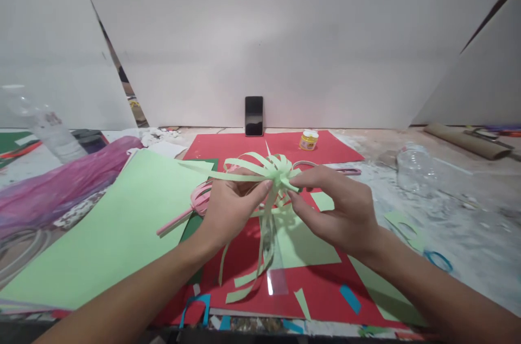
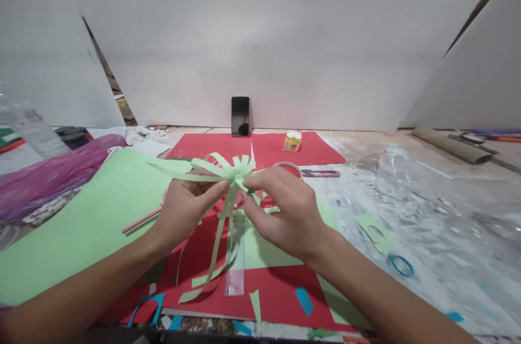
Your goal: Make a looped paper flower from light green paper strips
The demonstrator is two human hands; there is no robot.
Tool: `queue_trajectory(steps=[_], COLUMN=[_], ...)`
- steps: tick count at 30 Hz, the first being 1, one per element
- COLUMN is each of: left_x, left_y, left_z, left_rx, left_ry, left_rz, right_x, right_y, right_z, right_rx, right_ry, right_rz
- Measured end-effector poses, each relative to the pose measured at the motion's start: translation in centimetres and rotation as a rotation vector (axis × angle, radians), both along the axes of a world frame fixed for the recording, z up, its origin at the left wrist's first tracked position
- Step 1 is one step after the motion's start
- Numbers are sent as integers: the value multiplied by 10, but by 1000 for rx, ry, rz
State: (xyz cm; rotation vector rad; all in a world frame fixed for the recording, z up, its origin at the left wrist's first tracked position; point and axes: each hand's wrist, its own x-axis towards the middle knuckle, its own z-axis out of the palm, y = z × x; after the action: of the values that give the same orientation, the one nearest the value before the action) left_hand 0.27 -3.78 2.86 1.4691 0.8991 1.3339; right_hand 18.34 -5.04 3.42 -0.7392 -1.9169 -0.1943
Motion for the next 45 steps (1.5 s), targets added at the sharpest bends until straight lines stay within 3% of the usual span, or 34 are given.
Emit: queue_trajectory(steps=[6,17,45], left_x=[2,2,3], left_y=[-4,-6,-10], left_z=[-2,-2,-5], left_rx=[-46,-52,-7], left_ry=[-13,42,5], left_rz=[-70,-53,-133], right_x=[-1,0,-2], right_y=[-5,-5,-1], right_z=[3,6,-4], right_rx=[87,91,98], right_ry=[-84,-90,-129], right_rz=[-84,-156,-150])
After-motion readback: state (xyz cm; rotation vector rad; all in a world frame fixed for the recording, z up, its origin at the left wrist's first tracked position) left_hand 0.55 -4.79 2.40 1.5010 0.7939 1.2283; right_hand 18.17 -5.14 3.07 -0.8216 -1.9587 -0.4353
